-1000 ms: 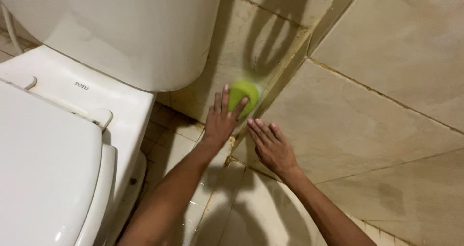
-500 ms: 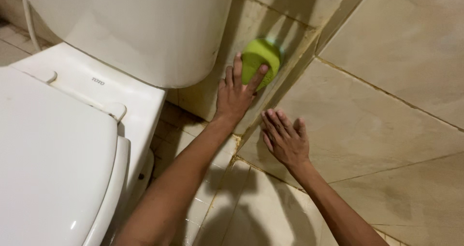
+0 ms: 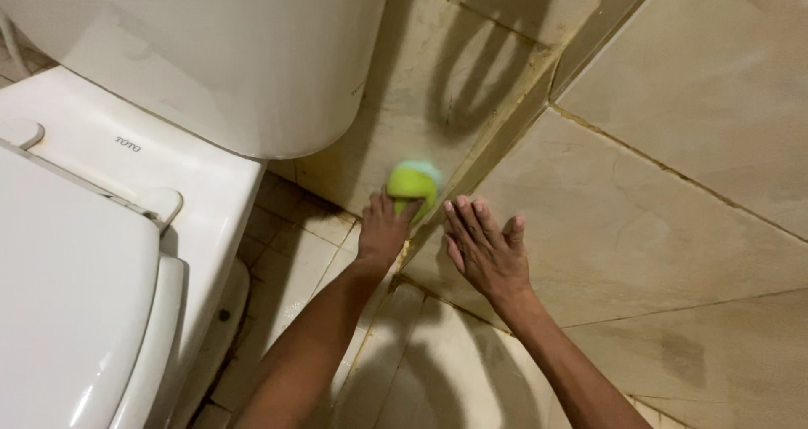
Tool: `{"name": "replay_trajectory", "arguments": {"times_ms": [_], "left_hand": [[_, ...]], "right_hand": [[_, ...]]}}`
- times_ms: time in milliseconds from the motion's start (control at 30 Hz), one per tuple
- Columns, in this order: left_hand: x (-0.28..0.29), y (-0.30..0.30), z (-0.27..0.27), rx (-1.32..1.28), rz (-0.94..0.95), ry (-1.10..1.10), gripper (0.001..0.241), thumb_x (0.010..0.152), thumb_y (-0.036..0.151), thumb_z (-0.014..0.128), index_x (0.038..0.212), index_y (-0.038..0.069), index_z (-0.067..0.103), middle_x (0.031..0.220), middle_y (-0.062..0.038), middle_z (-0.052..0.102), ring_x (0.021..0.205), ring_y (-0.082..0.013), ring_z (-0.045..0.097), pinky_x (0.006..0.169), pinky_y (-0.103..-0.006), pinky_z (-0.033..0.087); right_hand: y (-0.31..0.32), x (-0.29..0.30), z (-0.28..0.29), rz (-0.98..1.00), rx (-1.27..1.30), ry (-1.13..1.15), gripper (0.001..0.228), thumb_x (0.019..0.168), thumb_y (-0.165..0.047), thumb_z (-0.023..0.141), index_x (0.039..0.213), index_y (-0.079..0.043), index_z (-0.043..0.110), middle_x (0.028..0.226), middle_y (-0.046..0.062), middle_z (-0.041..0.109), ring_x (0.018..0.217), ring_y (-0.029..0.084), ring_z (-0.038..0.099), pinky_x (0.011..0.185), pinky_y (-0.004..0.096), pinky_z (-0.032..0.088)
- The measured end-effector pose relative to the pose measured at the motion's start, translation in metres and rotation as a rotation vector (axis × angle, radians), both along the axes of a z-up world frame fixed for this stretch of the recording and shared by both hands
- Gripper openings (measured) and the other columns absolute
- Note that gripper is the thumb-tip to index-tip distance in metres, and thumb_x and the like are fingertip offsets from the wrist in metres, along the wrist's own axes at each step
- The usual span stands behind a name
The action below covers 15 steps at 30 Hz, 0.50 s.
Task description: The person scrubs the floor tiles and the base of the toilet using a pink brush and a spray bottle. They then switch to a green sponge to scrub the wall tiles adjacent to the toilet. Finally, they spray the toilet tank with the cleaning solution.
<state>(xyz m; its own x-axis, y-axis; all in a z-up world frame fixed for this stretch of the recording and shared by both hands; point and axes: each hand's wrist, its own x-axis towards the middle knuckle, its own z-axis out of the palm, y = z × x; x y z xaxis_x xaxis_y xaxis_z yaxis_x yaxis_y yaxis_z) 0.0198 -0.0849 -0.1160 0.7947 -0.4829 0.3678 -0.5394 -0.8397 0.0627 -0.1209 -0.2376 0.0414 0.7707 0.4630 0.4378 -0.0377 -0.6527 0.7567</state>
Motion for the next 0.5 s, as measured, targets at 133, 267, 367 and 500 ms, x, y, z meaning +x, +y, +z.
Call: {"name": "replay_trajectory", "arguments": {"times_ms": [133, 267, 367, 500], "left_hand": [[-0.010, 0.004, 0.008, 0.006, -0.018, 0.214, 0.093, 0.097, 0.022, 0.061, 0.164, 0.041, 0.000, 0.156, -0.036, 0.030, 0.122, -0.0464, 0.047, 0.093, -0.0495, 0.052], [-0.004, 0.012, 0.039, 0.008, -0.020, 0.222, 0.099, 0.097, 0.023, 0.066, 0.163, 0.040, -0.005, 0.154, -0.040, 0.028, 0.119, -0.0482, 0.048, 0.088, -0.0492, 0.055], [0.009, 0.023, 0.072, -0.076, -0.037, 0.032, 0.109, 0.094, 0.023, 0.076, 0.165, 0.041, -0.005, 0.152, -0.042, 0.029, 0.118, -0.0486, 0.050, 0.087, -0.0511, 0.055], [0.022, 0.029, 0.130, -0.255, -0.150, -0.244, 0.122, 0.080, 0.038, 0.086, 0.161, 0.044, -0.004, 0.148, -0.038, 0.026, 0.122, -0.0521, 0.045, 0.097, -0.0614, 0.051]], "right_hand": [[0.001, 0.001, 0.001, 0.008, 0.002, -0.017, 0.072, 0.108, -0.057, 0.049, 0.169, -0.020, 0.034, 0.176, 0.010, 0.010, 0.163, 0.029, 0.004, 0.124, 0.067, -0.008], [-0.001, -0.001, 0.000, -0.001, -0.028, -0.027, 0.071, 0.110, -0.058, 0.047, 0.169, -0.020, 0.035, 0.176, 0.011, 0.011, 0.162, 0.030, 0.003, 0.125, 0.067, -0.007], [0.001, -0.003, 0.002, 0.000, -0.041, -0.027, 0.070, 0.110, -0.058, 0.045, 0.168, -0.020, 0.036, 0.175, 0.011, 0.012, 0.162, 0.031, 0.003, 0.124, 0.068, -0.007], [0.006, -0.009, 0.010, -0.009, -0.044, -0.019, 0.069, 0.109, -0.057, 0.045, 0.166, -0.019, 0.038, 0.175, 0.012, 0.013, 0.161, 0.032, 0.003, 0.123, 0.069, -0.007]]}}
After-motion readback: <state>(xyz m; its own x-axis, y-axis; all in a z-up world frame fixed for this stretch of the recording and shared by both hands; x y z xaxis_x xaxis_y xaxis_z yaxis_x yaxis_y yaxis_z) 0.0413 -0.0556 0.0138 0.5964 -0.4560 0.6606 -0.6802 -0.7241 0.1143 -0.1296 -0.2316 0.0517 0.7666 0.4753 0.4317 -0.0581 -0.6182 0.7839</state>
